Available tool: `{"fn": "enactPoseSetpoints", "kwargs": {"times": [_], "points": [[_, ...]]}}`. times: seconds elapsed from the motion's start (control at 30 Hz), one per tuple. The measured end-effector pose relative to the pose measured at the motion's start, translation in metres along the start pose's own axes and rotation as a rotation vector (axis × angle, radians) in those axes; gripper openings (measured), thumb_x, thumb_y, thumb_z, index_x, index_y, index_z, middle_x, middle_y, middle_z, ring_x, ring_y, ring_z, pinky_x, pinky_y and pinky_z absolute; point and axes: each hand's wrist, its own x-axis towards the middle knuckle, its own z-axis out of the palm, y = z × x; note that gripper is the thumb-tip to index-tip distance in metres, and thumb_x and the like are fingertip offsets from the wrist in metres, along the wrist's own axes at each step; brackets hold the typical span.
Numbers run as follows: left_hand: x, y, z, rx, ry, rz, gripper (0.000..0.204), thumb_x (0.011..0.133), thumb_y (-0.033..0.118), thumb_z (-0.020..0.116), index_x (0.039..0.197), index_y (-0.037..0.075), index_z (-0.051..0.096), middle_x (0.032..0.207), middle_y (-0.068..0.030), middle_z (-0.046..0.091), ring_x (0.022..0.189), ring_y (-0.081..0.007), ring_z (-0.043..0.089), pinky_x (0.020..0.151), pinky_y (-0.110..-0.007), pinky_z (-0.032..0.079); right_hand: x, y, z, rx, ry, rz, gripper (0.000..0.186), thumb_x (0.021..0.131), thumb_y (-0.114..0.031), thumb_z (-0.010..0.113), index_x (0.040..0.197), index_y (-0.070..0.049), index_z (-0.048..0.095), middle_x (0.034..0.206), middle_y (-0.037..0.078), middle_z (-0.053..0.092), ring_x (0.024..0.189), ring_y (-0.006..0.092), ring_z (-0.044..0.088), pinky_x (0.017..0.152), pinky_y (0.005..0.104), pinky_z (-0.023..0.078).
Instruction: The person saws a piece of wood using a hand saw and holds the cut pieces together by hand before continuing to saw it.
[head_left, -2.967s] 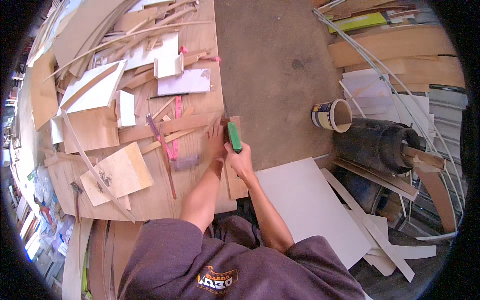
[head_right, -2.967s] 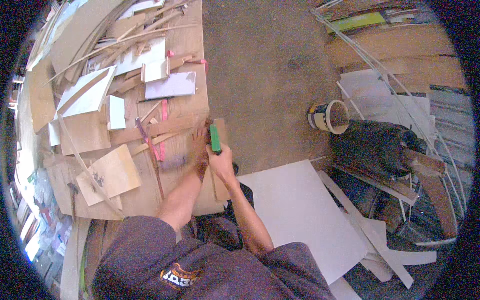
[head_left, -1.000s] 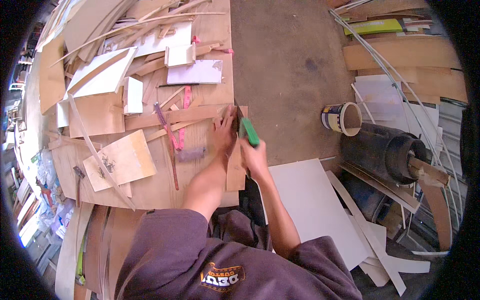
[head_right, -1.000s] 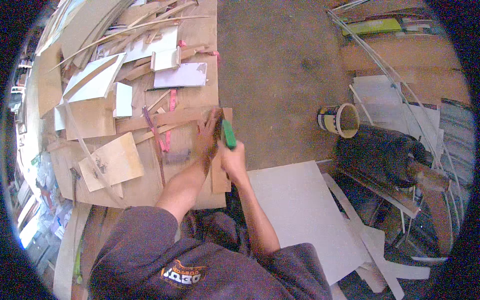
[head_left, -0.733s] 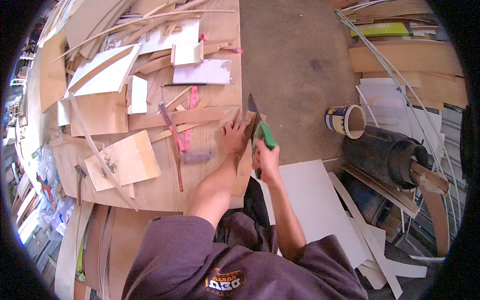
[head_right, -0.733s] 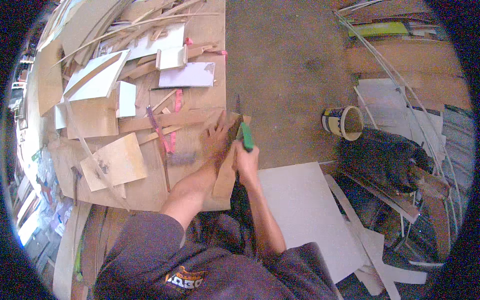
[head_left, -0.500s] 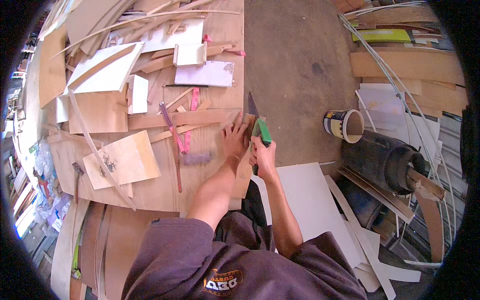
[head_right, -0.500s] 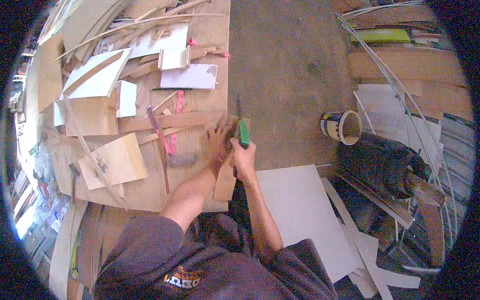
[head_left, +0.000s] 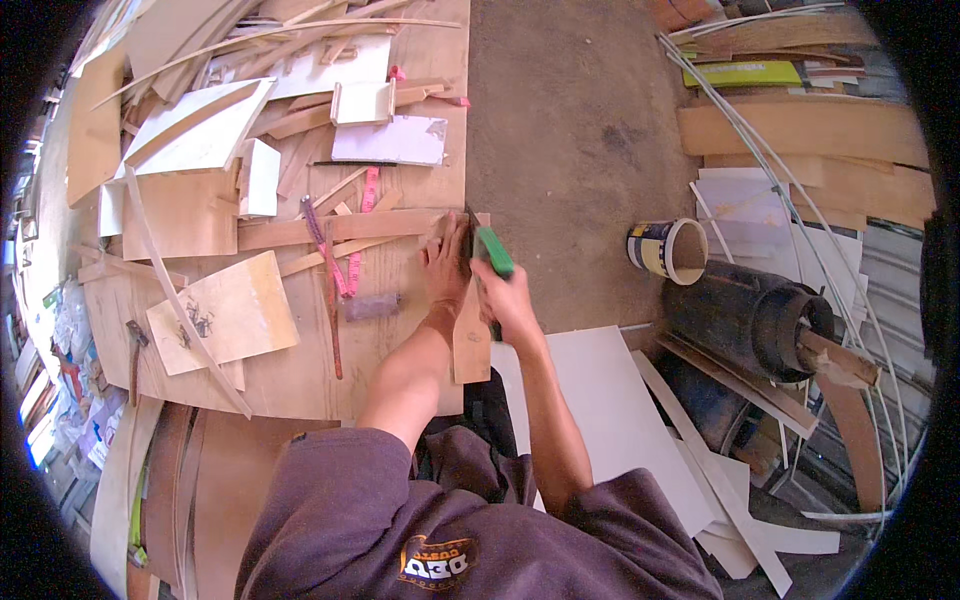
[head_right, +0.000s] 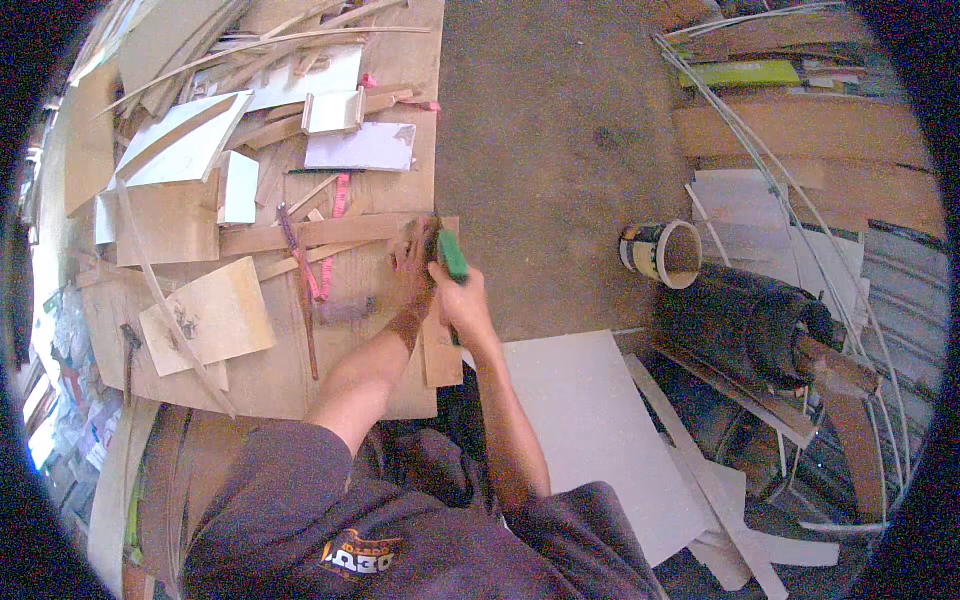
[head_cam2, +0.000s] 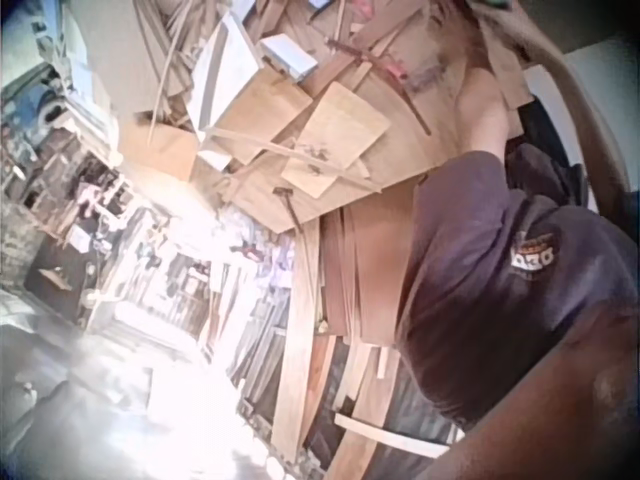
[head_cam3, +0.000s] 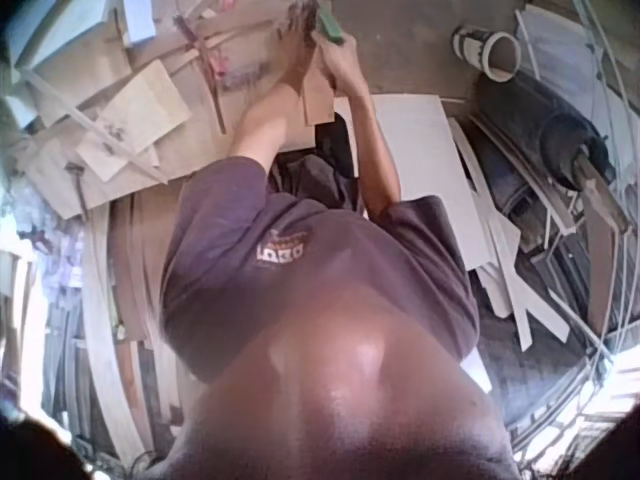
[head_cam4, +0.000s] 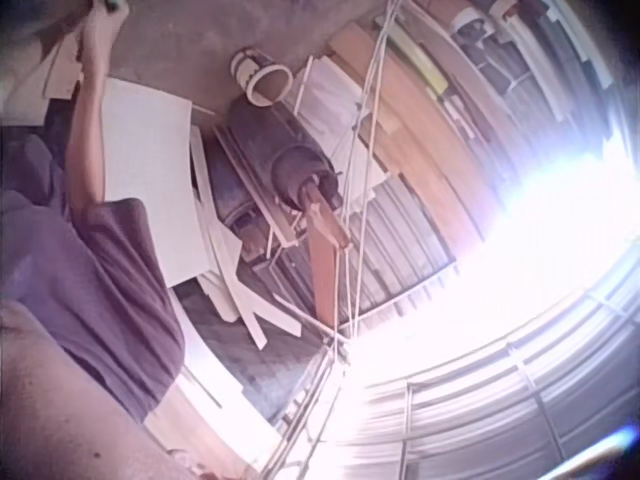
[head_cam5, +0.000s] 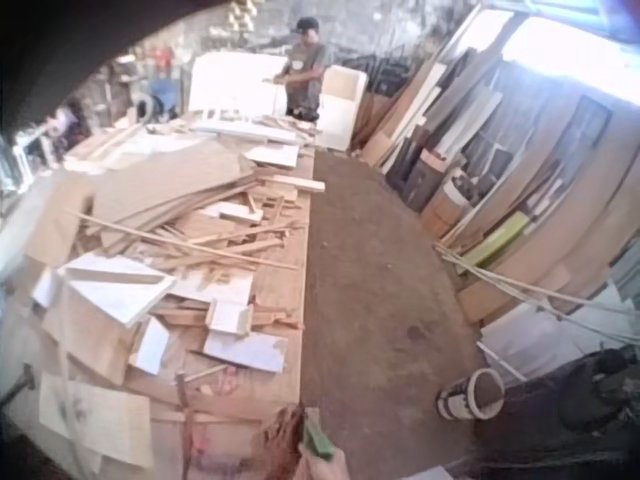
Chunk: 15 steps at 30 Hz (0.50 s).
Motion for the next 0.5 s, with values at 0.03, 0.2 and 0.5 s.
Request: {"fn": "enactPoseSetpoints", "kwargs": {"times": [0.03, 0.2, 0.5], "points": [[-0.002, 0.001, -0.006, 0.080, 0.001, 0.018, 0.057, 0.088, 0.024, 0.057, 0.144, 0.027, 0.045, 0.155, 0.0105, 0.035, 0.101, -0.0197, 0.049, 0.092, -0.037, 0.035, -0.026, -0.005, -0.010, -0.028, -0.009, 0.038, 0.030, 0.093, -0.022, 0.065, 0.073, -0.011, 0.045, 0.051, -0.006, 0.036, 0.037, 0.0067, 0.030, 0.036, 0.0277, 0.022], [0.000, 0.005, -0.023, 0.119, 0.072, 0.076, 0.054, 0.088, 0.022, 0.058, 0.140, 0.027, 0.048, 0.153, 0.0118, 0.038, 0.100, -0.0187, 0.050, 0.092, -0.038, 0.036, -0.080, -0.024, -0.033, 0.057, -0.038, 0.137, 0.034, 0.094, -0.028, 0.066, 0.072, -0.012, 0.045, 0.051, -0.006, 0.038, 0.037, 0.0060, 0.031, 0.036, 0.0268, 0.022], [-0.009, -0.011, -0.001, 0.207, 0.026, -0.005, 0.045, 0.090, 0.026, 0.054, 0.135, 0.025, 0.051, 0.154, 0.0130, 0.036, 0.105, -0.0207, 0.050, 0.093, -0.041, 0.036, -0.038, -0.052, -0.035, 0.013, -0.172, 0.173, 0.032, 0.094, -0.035, 0.065, 0.079, -0.010, 0.050, 0.056, -0.006, 0.038, 0.043, 0.0073, 0.035, 0.040, 0.0283, 0.027]]}}
